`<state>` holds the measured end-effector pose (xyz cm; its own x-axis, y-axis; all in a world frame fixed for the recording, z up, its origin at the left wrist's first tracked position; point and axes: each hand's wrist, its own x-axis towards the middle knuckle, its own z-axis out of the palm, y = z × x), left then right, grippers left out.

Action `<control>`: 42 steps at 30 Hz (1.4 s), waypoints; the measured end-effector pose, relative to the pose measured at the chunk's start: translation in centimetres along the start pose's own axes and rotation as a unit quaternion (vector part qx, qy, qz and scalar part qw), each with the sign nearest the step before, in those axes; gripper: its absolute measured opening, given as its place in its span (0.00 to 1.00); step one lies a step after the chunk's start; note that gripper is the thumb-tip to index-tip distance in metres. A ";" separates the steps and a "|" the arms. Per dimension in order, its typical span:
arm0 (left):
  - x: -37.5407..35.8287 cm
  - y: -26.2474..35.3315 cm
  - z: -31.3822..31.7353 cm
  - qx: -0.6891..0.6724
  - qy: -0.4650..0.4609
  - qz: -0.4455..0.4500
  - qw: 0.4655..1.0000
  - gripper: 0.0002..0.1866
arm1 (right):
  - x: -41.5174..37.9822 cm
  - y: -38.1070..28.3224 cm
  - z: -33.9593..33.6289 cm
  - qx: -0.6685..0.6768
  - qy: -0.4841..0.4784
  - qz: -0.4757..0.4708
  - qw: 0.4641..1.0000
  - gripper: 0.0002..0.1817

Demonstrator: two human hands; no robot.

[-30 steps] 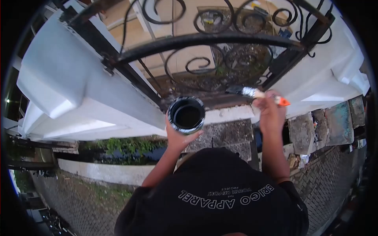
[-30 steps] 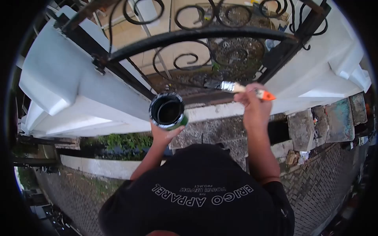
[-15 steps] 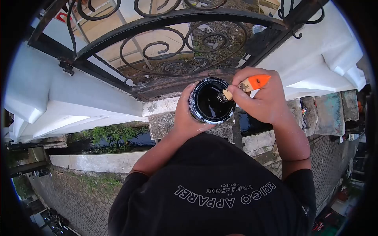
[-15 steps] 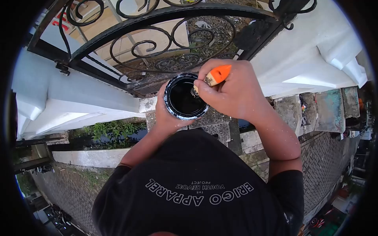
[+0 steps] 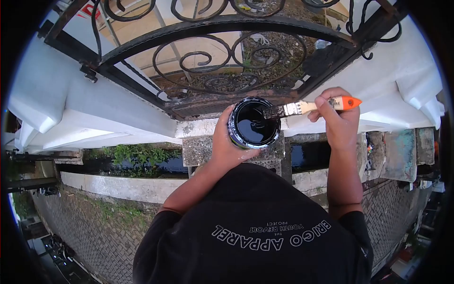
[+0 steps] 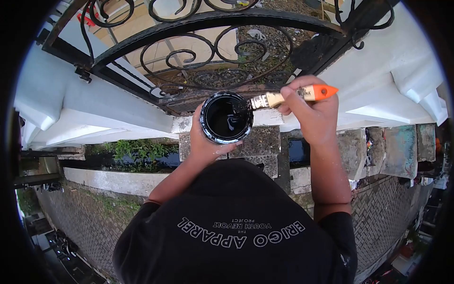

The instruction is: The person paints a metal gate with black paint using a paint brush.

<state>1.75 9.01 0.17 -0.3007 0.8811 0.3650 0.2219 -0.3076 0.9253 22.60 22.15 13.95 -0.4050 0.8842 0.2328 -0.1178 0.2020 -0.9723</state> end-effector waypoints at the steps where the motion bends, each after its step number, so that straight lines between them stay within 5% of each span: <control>1: 0.0 0.2 -0.1 0.014 0.002 0.000 1.000 0.60 | -0.2 0.7 -0.2 0.041 0.018 0.022 0.999 0.04; 15: 0.0 1.9 -0.9 0.019 0.044 -0.032 0.998 0.60 | -2.7 5.9 -1.5 0.214 0.128 0.051 0.967 0.05; 21: -0.2 0.7 -3.6 -0.049 0.018 -0.036 0.998 0.61 | -4.8 8.8 2.1 0.468 0.174 0.228 0.836 0.10; 28: -0.9 0.4 -11.8 0.015 -0.030 -0.043 0.999 0.61 | -4.9 8.7 8.7 0.563 0.169 0.210 0.781 0.11; 33: -1.6 0.9 -17.8 -0.044 -0.022 -0.036 0.998 0.62 | -3.9 8.6 14.0 0.561 0.148 0.170 0.797 0.12; 42: -4.9 0.2 -29.4 0.049 0.014 -0.017 0.999 0.62 | -1.9 7.9 26.5 0.530 0.082 0.165 0.827 0.12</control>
<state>-23.98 -5.93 1.59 -0.3341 0.8799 0.3380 0.3002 -0.2406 0.9230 -1.54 10.88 6.44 -0.4555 0.8802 -0.1334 -0.7898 -0.4687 -0.3956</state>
